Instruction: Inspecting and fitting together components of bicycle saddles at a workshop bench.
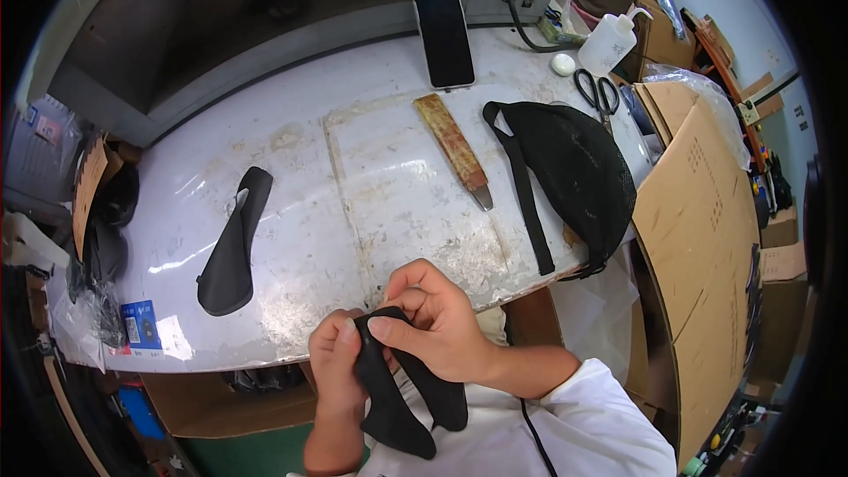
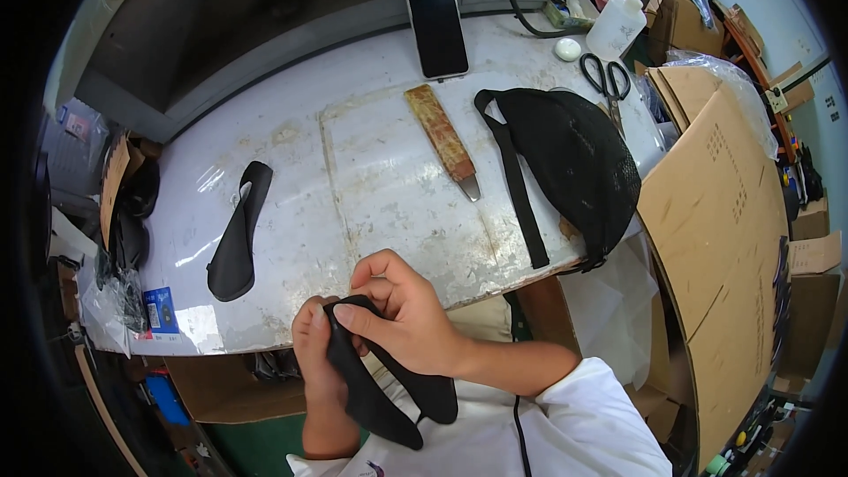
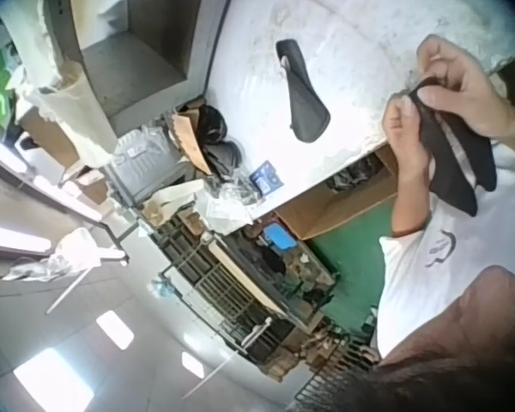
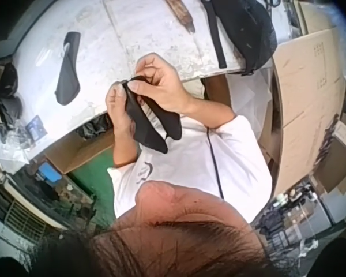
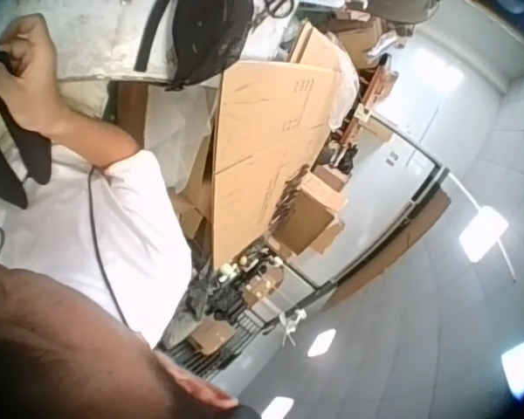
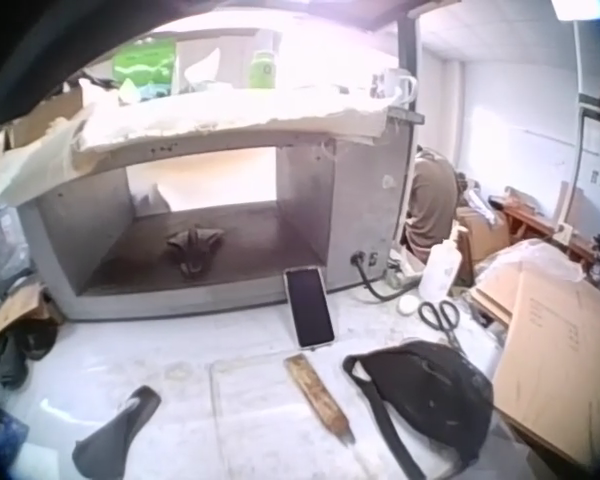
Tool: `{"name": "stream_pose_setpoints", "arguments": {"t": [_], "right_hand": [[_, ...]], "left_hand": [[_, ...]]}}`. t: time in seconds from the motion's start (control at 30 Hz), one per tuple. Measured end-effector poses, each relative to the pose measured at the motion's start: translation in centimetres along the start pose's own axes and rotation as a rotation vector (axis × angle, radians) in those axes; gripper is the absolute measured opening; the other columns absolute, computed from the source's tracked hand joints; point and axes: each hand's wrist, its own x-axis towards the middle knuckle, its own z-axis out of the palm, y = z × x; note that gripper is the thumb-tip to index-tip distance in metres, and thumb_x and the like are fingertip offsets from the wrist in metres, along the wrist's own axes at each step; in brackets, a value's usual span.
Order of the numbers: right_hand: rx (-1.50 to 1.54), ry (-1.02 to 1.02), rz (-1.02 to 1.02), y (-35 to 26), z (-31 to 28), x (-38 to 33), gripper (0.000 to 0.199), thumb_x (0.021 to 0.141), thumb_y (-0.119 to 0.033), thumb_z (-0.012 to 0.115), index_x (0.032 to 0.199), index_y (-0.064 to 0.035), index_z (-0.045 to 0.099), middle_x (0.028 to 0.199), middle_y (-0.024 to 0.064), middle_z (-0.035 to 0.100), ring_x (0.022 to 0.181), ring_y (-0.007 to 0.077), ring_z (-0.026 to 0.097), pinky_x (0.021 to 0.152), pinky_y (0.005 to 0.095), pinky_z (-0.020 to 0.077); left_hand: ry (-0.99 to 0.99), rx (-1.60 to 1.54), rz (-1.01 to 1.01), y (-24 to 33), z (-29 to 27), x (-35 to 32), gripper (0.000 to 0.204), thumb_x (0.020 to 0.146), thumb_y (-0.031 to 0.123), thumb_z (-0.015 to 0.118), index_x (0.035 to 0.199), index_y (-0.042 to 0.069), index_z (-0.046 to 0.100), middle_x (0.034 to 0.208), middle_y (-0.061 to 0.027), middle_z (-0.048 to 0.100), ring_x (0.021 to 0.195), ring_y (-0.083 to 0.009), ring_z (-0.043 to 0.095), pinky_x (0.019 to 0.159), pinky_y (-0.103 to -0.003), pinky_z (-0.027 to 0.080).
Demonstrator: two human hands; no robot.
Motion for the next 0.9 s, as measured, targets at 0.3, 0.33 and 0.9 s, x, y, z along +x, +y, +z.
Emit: {"name": "stream_pose_setpoints", "arguments": {"t": [0.3,0.33,0.9], "right_hand": [[-0.375,0.013,-0.146,-0.4,0.5,0.0,0.022,0.096,-0.007,0.059,0.111,-0.0025,0.043,0.082,0.0035,0.062,0.066,0.009,0.057,0.062,0.0237,0.0489],[-0.213,0.063,-0.174,0.2,0.1,0.2,0.023,0.097,-0.011,0.059,0.113,-0.0026,0.044,0.079,0.0016,0.06,0.064,0.0097,0.056,0.061,0.025,0.0482],[-0.399,-0.19,-0.053,0.5,-3.1,1.3,0.033,0.103,-0.027,0.049,0.082,-0.004,0.058,0.067,-0.0032,0.05,0.059,0.0064,0.043,0.054,0.0221,0.0352]], "left_hand": [[-0.117,0.089,0.042,0.6,-0.1,-0.7,0.022,0.091,0.01,0.064,0.099,0.002,0.045,0.079,-0.0106,0.061,0.063,-0.0127,0.058,0.057,-0.026,0.049],[-0.096,0.039,0.03,0.9,0.2,-0.8,0.02,0.092,0.011,0.063,0.1,0.002,0.046,0.079,-0.0095,0.061,0.061,-0.0126,0.058,0.056,-0.026,0.049],[-0.103,0.047,-0.09,1.9,0.2,1.2,0.016,0.091,0.01,0.065,0.093,-0.006,0.061,0.082,-0.0125,0.068,0.069,-0.0175,0.065,0.066,-0.031,0.055]]}}
